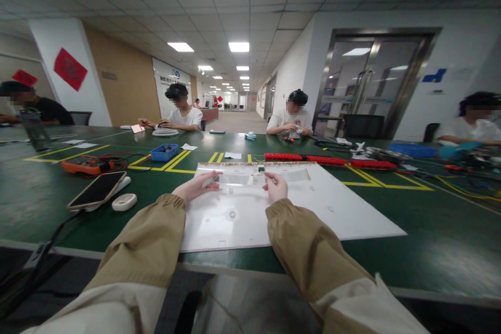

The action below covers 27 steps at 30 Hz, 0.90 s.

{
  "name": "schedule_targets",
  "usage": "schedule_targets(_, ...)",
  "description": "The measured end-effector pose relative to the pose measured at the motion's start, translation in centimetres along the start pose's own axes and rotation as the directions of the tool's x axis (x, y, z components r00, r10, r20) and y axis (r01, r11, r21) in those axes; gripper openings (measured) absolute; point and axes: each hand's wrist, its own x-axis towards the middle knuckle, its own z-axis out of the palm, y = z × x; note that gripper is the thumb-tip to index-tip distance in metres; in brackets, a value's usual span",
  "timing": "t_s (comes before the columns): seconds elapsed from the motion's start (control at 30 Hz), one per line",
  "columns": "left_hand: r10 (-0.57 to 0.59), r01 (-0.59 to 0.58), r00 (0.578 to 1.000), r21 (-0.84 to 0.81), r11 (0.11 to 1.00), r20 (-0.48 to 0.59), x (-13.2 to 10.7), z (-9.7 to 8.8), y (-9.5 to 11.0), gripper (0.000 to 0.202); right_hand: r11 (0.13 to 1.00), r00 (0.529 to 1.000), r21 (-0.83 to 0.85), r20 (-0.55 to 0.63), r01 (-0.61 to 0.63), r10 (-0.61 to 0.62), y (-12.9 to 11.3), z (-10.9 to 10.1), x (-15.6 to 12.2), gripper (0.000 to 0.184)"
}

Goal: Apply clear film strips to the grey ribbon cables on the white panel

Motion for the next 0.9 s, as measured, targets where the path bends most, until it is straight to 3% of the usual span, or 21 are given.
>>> schedule_targets(0.23,0.056,-0.058,0.998,0.092,0.994,0.019,0.6,0.2,-0.4,0.037,1.000,0.996,-0.027,0.086,-0.010,0.013,0.1,0.1,0.1,0.032)
schedule_targets(0.43,0.194,-0.170,0.976,0.219,0.961,-0.097,1.1,-0.1,-0.6,0.037,0.998,0.981,-0.055,0.191,0.043,-0.032,-0.4,0.4,-0.6,0.025)
schedule_targets(0.57,0.285,-0.221,0.939,0.297,0.929,-0.192,1.6,-0.6,-0.7,0.032,0.989,0.957,-0.100,0.280,0.106,-0.074,-0.4,0.5,-1.1,0.027)
schedule_targets(0.67,0.320,-0.231,0.920,0.347,0.909,-0.226,1.6,-0.7,-0.7,0.033,0.985,0.953,-0.132,0.295,0.107,-0.064,-0.3,0.6,-1.2,0.027)
schedule_targets(0.9,0.322,-0.223,0.924,0.392,0.892,-0.206,1.6,-0.6,-0.5,0.032,0.976,0.959,-0.181,0.273,0.125,-0.073,-0.3,0.4,-0.9,0.027)
